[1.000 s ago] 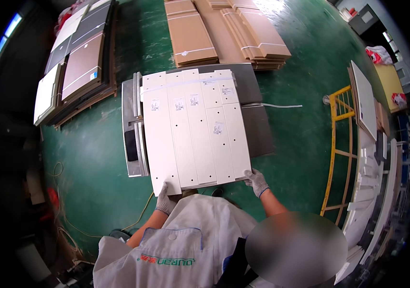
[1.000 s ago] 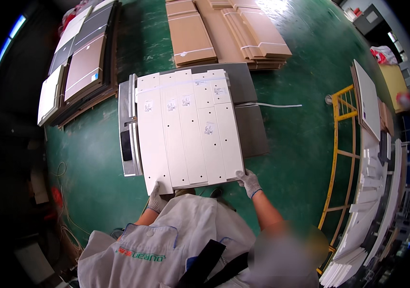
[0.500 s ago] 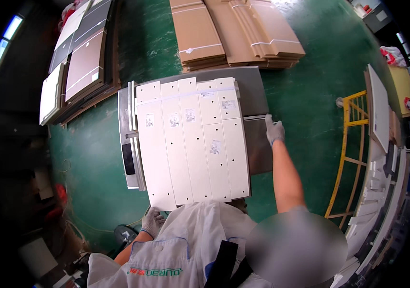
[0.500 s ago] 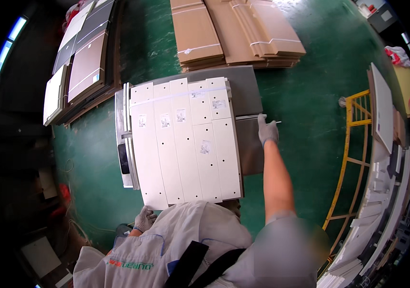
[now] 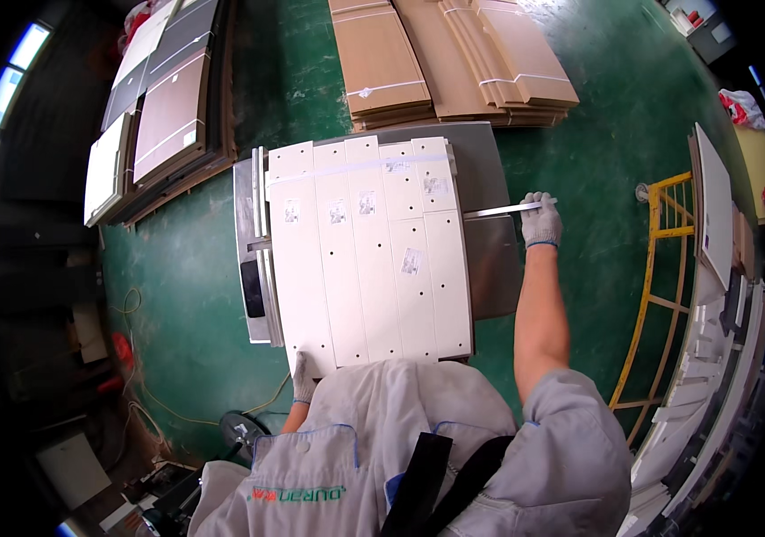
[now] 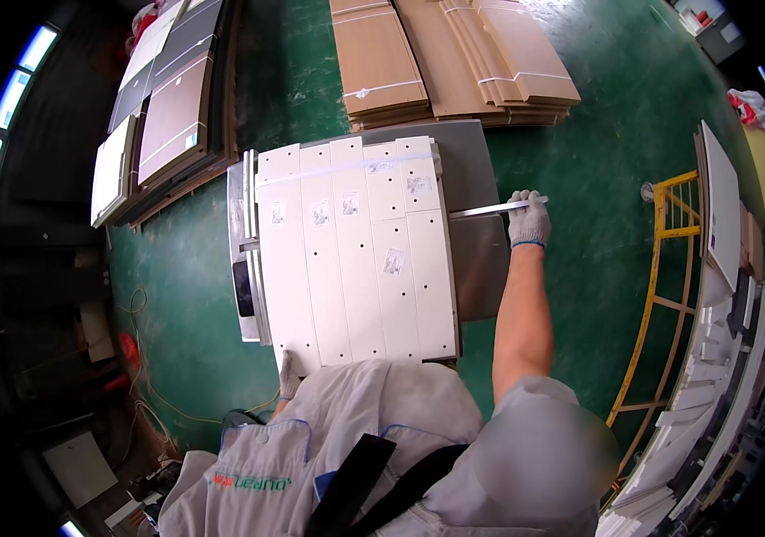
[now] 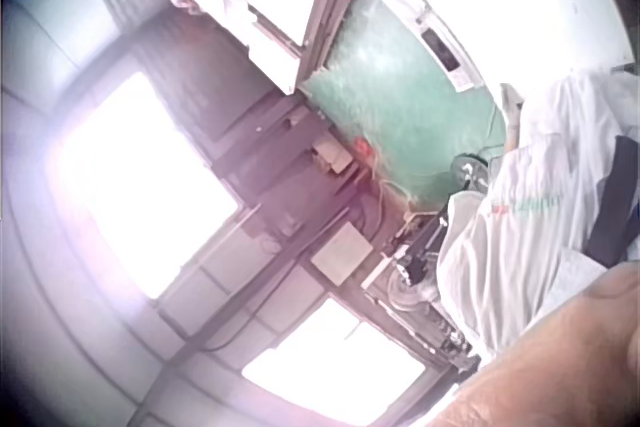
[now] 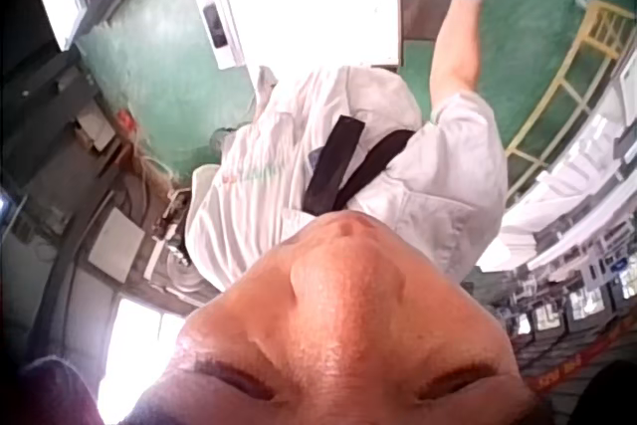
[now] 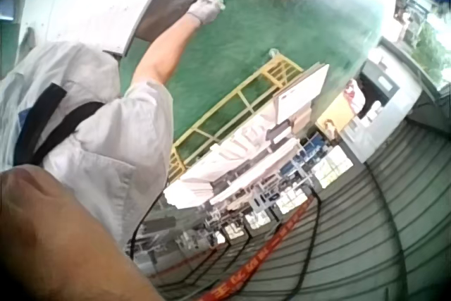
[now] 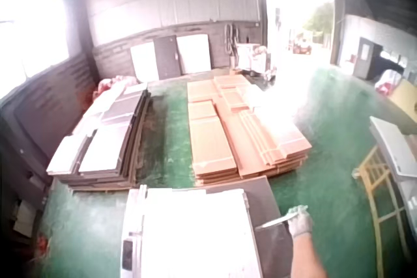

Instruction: The person stacks white rectangular panels on a table, aligns them, and secures the stack with a white strap. They then carry the strapped stack to a pallet and place it on top of other materials. The person repeats this process by gathering more panels from a nearby table, stacking them, and securing them with a strap.

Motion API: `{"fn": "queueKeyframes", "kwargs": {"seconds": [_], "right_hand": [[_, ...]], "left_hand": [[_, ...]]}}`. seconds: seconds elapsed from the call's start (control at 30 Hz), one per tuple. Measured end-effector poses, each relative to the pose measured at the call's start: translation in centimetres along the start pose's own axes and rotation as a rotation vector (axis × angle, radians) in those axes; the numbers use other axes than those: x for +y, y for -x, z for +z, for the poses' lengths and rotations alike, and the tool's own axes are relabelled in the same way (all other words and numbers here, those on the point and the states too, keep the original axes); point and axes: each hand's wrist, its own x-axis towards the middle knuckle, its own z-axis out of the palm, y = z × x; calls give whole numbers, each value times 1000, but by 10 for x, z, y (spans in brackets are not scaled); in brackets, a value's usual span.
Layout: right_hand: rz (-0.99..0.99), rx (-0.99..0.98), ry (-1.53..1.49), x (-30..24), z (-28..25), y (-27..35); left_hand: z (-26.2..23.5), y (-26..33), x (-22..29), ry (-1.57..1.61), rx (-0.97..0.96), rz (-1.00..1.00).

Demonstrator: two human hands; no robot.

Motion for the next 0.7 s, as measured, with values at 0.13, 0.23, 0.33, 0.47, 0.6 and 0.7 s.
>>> {"fn": "queueKeyframes", "kwargs": {"seconds": [0.13, 0.23, 0.33, 0.47, 0.6, 0.7], "right_hand": [[-393, -84, 310, -11, 89, 77], [-791, -407, 795, 16, 170, 184], [-1518, -1101, 1100, 88, 201, 242], [-1423, -1509, 1566, 150, 192, 305], [-1547, -1247, 1601, 144, 201, 294], [-1700, -988, 1694, 106, 203, 252]], "left_hand": [[-5, -10, 15, 43, -8, -121], [13, 21, 100, -95, -127, -651], [78, 36, 196, -985, -255, -314], [204, 23, 307, -1348, -336, 1387], [158, -90, 316, -1772, -127, 939], [83, -145, 335, -1641, 308, 1018]]}}
